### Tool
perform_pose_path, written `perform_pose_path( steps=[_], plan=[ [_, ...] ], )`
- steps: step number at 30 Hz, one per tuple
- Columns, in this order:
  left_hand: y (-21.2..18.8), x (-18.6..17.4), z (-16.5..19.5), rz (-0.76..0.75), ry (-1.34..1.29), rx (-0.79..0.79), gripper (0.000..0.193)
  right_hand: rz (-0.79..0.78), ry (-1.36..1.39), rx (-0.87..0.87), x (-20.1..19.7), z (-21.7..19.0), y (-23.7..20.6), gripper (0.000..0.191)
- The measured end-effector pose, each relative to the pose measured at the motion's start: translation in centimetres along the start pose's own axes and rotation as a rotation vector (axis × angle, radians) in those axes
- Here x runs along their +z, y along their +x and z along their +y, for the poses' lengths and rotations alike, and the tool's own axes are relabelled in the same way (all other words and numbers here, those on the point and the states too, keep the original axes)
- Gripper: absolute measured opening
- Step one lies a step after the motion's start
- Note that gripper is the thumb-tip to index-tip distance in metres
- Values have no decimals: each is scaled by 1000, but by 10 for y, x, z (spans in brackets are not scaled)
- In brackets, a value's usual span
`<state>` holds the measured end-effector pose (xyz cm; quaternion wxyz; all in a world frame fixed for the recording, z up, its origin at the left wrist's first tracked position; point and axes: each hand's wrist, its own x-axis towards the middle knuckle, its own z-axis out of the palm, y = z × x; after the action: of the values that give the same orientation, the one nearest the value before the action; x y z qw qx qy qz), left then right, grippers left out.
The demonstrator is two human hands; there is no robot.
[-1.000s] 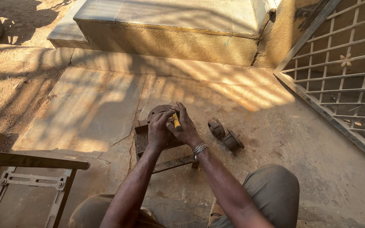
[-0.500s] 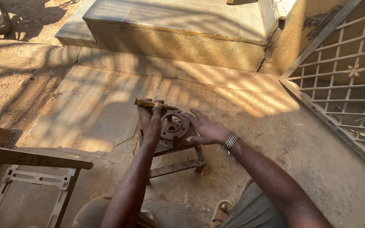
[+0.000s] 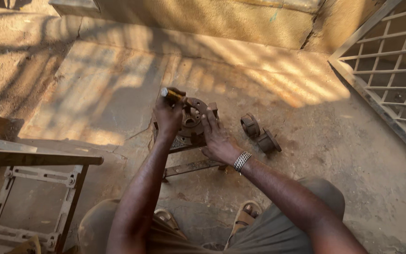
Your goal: The person sits on the ground holding a rusty cast-iron flange mounted on a metal bracket and uses a yellow-handled hand tool to scrape and work around the flange's bolt holes and edges, repositioning the part by hand as they work around it.
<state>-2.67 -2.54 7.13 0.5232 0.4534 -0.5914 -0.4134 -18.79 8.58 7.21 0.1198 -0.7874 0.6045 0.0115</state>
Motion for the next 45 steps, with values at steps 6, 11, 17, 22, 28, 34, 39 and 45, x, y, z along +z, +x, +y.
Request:
perform_pose_path(
  steps=[6, 11, 17, 22, 28, 34, 39, 45],
  plan=[
    [17, 8, -13, -136, 149, 147, 23, 60, -157, -68, 9, 6, 1, 113],
    [35, 13, -8, -43, 41, 353, 23, 12, -190, -34, 14, 8, 10, 113],
    [46, 10, -15, -142, 88, 314, 24, 33, -349, -55, 14, 9, 18, 106],
    [54, 16, -13, -164, 288, 292, 22, 16, -259, -30, 6, 2, 17, 114],
    [53, 24, -11, -68, 139, 336, 22, 72, -237, -42, 7, -2, 20, 119],
    [53, 32, -15, -42, 171, 245, 25, 108, -288, -58, 5, -3, 22, 125],
    [61, 32, -13, -131, 379, 271, 27, -11, -272, -5, 8, -1, 23, 133],
    [66, 38, -13, -196, 452, 43, 24, -73, -310, 28, 20, 5, 22, 111]
  ],
)
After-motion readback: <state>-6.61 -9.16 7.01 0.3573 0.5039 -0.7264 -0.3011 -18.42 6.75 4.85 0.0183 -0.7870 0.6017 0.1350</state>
